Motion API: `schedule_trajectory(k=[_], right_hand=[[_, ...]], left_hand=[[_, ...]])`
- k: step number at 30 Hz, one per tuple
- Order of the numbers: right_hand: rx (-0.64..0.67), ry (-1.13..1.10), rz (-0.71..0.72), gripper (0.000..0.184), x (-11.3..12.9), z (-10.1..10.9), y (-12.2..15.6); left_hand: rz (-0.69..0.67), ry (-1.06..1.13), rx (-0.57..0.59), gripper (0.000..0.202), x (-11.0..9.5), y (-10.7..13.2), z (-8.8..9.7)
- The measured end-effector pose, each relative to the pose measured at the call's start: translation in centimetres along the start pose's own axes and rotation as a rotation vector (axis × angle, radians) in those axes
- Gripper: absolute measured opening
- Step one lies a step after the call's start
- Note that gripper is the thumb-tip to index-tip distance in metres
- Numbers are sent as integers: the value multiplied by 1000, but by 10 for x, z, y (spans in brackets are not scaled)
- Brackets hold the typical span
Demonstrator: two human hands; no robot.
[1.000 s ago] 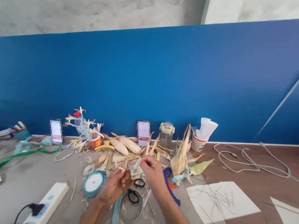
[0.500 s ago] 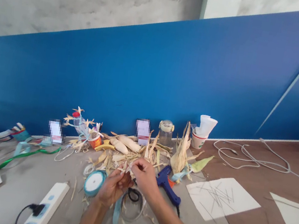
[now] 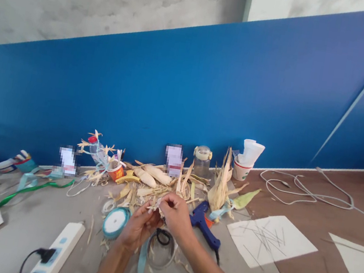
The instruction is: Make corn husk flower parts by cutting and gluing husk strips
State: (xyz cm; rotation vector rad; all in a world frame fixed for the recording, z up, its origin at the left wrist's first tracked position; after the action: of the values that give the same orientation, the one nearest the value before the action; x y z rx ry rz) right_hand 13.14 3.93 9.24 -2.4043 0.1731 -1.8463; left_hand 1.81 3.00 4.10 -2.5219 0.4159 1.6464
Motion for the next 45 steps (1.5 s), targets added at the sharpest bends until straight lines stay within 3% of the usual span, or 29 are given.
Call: schedule_trajectory(k=[9,15,23,28,34,37,41,45], right_hand=[[6,-101,-46,12,-3,-1,-1],[-15,-206,-172,13,-10,-3,0],[-40,-241,-185,12,-10,-3,0],[-38,-153,-98,11,-8,-1,-1],[-27,112,144,14,7,1,3],[-27,208,187,15,10,0,5],[-15,160,137,13,6,-2,4],[2,-31,-16,10,-5,-3,2]], left_hand=[[18,0,-10,27,2,-2,3],[3,34,12,21,4,-2,5],[-15,44,31,19,2,0,3],[-18,37,30,17,1,0,3],[-5,28,21,20,-2,1,-1],[19,20,4,25,-2,1,-3],[40,22,-18,25,0,0,-4],[36,32,-4,24,-1,-1,-5]])
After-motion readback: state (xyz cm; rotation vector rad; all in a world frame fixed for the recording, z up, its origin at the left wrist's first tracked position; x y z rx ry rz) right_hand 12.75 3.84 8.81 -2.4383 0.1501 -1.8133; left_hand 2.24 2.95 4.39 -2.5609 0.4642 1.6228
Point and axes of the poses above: each hand's wrist, its own y-axis away from the middle knuckle, its own z-axis out of the back of the hand, x = y × z, the point moved 6 cm from there along -y, towards the middle knuckle, and after that the axes turned 13 degrees about -y, right-handed, at the moved point
